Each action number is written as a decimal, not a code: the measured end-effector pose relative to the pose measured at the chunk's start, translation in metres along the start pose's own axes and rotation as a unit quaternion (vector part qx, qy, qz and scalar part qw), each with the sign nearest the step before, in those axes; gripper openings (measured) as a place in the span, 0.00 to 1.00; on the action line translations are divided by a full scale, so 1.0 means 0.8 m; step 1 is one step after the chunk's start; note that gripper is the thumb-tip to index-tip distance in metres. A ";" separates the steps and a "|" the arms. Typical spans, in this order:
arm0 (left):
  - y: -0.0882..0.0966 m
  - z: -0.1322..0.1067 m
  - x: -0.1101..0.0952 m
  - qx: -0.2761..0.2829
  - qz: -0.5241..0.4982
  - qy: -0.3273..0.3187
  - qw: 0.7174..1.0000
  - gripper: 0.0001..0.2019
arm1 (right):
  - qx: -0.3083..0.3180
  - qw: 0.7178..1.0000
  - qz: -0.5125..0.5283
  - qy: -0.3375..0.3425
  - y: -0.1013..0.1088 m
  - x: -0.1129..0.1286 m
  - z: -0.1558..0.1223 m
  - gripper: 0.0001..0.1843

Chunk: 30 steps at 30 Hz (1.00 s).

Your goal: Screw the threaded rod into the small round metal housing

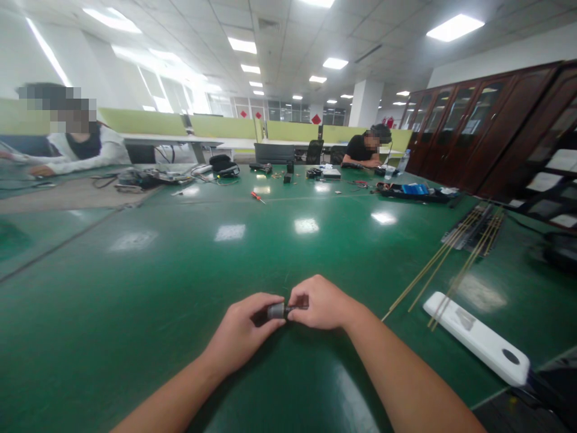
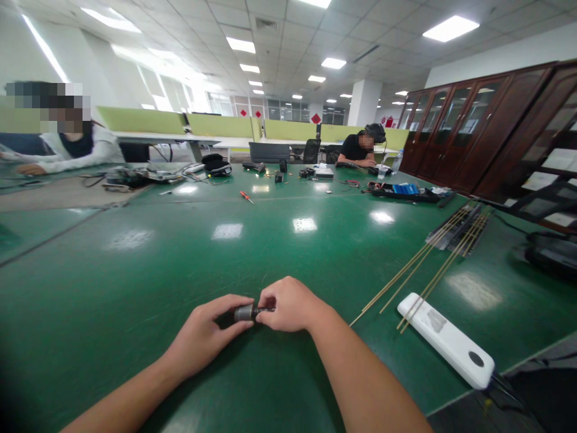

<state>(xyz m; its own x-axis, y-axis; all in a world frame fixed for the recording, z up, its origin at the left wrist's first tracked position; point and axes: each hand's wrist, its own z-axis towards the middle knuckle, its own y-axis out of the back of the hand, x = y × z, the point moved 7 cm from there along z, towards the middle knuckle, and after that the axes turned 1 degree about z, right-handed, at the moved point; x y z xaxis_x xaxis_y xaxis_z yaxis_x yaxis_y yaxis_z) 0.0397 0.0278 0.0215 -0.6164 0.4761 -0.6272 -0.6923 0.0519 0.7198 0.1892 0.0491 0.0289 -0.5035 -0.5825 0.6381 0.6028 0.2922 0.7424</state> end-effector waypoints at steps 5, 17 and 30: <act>0.000 -0.001 0.000 0.000 0.005 0.002 1.000 0.12 | -0.001 1.000 -0.001 -0.001 0.001 0.001 0.000 0.05; 0.001 0.000 0.000 -0.003 0.001 0.003 1.000 0.12 | 0.001 1.000 0.001 -0.006 0.002 0.000 0.000 0.05; 0.000 0.000 0.003 -0.005 -0.002 0.006 1.000 0.12 | 0.001 1.000 -0.002 -0.007 0.004 0.001 -0.001 0.05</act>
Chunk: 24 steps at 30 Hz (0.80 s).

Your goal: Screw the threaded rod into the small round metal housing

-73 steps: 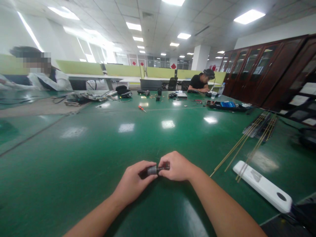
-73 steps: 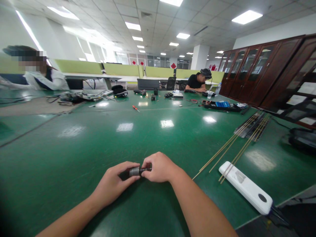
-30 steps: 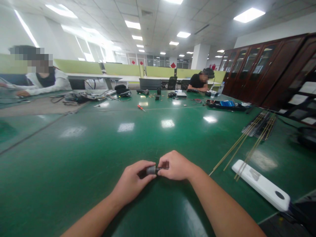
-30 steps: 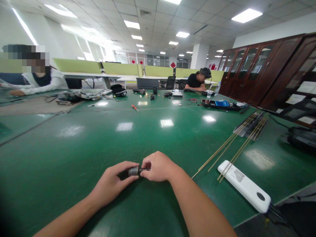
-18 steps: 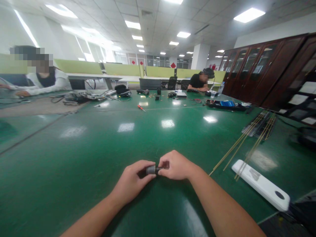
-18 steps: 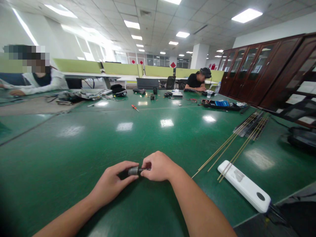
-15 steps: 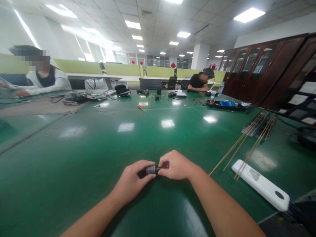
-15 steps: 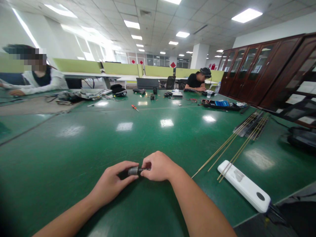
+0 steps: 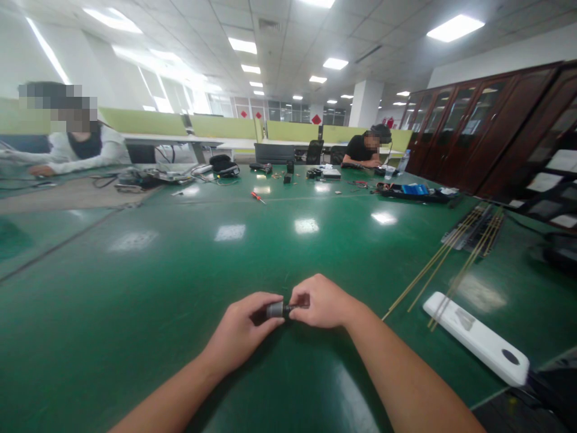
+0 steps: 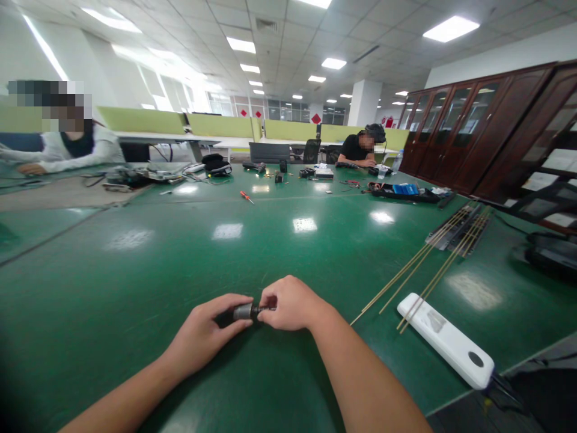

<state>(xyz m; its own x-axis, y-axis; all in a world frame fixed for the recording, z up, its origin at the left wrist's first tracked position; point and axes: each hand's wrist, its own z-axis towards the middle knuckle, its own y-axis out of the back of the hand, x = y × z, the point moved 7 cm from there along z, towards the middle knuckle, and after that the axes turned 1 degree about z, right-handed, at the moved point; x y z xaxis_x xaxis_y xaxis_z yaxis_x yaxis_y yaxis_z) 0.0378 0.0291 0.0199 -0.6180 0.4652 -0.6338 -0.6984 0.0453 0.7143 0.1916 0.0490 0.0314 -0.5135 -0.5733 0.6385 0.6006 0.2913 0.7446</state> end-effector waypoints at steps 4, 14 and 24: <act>-0.001 -0.001 0.002 0.004 0.000 0.004 1.000 0.12 | 0.000 1.000 -0.002 0.005 -0.001 -0.001 0.000 0.05; 0.000 0.000 0.004 0.001 -0.003 0.001 1.000 0.12 | 0.002 1.000 -0.010 0.008 0.000 0.000 0.000 0.06; 0.003 -0.002 0.006 -0.010 -0.003 -0.003 1.000 0.12 | -0.003 1.000 0.016 -0.003 0.002 -0.002 0.000 0.05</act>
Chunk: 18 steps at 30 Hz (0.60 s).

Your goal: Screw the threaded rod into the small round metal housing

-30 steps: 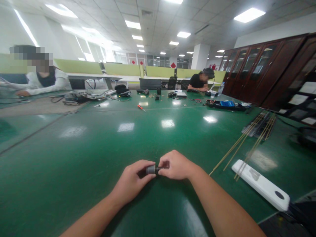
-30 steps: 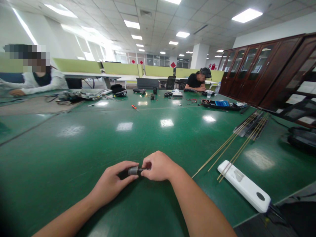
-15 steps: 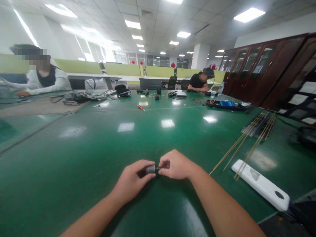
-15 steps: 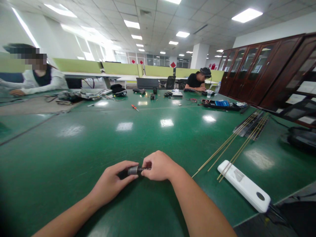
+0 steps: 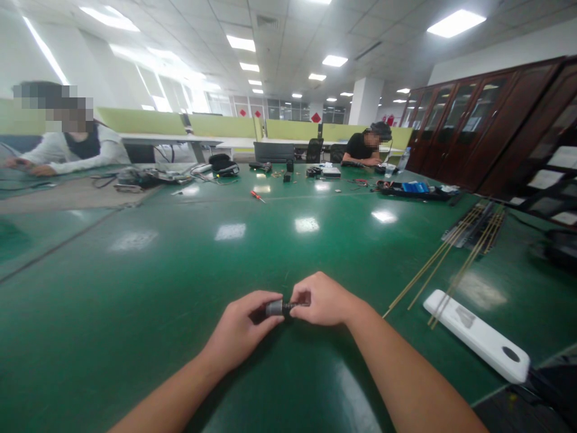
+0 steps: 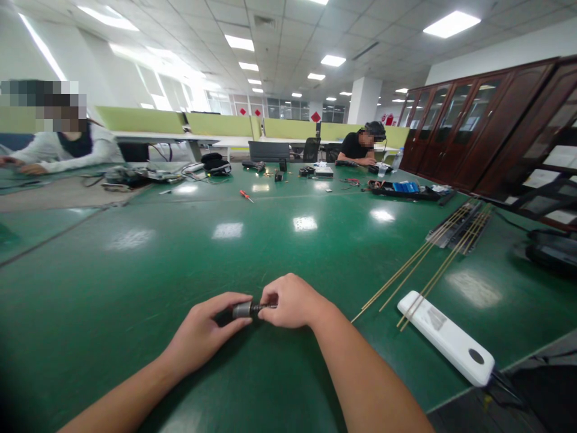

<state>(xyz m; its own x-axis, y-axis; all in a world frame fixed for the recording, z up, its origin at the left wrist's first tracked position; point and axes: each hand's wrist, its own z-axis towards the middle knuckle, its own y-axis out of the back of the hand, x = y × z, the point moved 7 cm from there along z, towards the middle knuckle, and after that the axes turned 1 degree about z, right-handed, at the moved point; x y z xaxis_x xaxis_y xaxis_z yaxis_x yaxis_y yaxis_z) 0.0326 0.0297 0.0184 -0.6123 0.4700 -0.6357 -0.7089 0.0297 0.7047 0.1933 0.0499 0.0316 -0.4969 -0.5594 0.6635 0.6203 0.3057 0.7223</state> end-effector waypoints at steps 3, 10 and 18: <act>0.000 0.001 0.001 -0.002 0.002 0.000 1.000 0.12 | -0.003 1.000 0.006 0.000 0.001 0.000 -0.001 0.05; 0.000 0.002 0.002 -0.006 -0.001 0.002 1.000 0.13 | -0.008 1.000 -0.004 0.002 0.004 -0.003 -0.001 0.05; 0.001 0.001 0.004 -0.009 0.001 0.000 1.000 0.13 | -0.005 1.000 0.000 -0.006 0.006 -0.004 -0.002 0.05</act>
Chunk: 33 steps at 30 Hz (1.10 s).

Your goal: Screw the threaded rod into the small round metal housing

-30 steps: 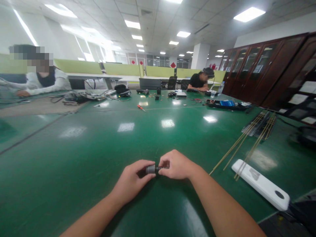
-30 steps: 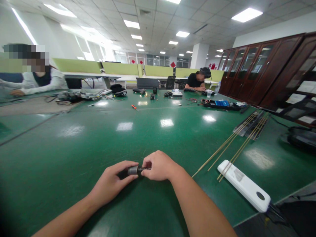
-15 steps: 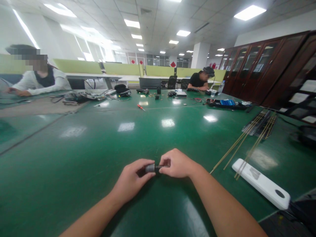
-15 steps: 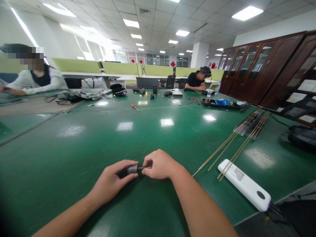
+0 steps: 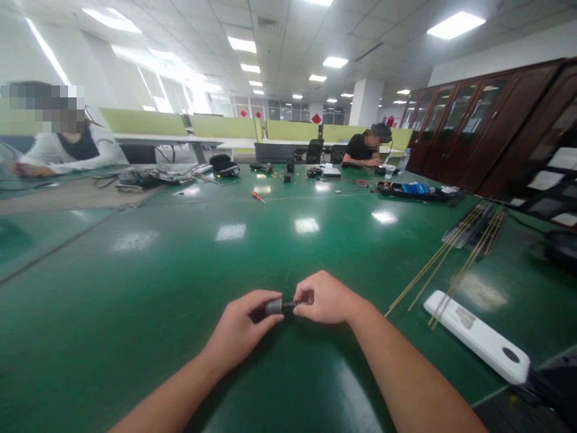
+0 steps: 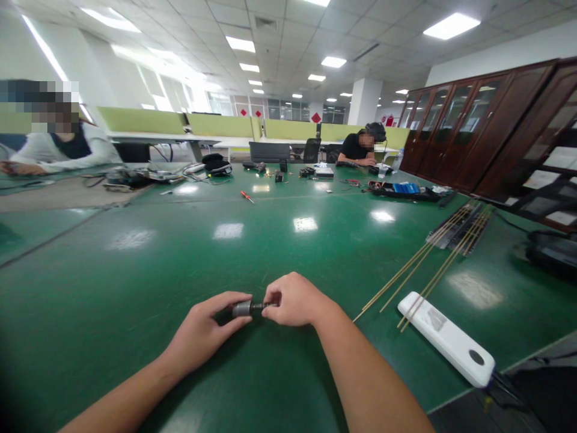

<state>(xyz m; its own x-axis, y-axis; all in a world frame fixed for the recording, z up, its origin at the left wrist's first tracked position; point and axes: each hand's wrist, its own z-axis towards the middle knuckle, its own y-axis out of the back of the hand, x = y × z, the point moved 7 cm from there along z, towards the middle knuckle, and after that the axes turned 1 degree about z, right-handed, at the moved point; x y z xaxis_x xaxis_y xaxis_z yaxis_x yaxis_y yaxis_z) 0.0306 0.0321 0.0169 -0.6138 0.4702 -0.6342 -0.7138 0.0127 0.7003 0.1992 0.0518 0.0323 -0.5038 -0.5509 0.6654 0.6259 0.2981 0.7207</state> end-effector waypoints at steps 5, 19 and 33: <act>0.002 0.001 -0.002 -0.006 0.004 -0.005 1.000 0.13 | 0.001 1.000 0.008 -0.009 0.002 0.000 0.000 0.05; 0.007 0.002 -0.009 -0.013 0.014 -0.011 1.000 0.13 | 0.005 1.000 0.003 -0.018 0.004 -0.002 0.000 0.05; 0.009 0.002 -0.005 -0.019 0.018 -0.008 1.000 0.13 | -0.002 1.000 -0.004 -0.015 0.007 -0.001 -0.001 0.04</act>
<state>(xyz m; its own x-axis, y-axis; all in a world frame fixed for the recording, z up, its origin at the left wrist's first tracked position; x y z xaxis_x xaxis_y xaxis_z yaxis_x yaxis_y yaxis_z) 0.0289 0.0319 0.0250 -0.6347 0.4838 -0.6025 -0.7029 -0.0376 0.7103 0.2039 0.0533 0.0357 -0.5262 -0.5301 0.6650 0.6235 0.2913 0.7255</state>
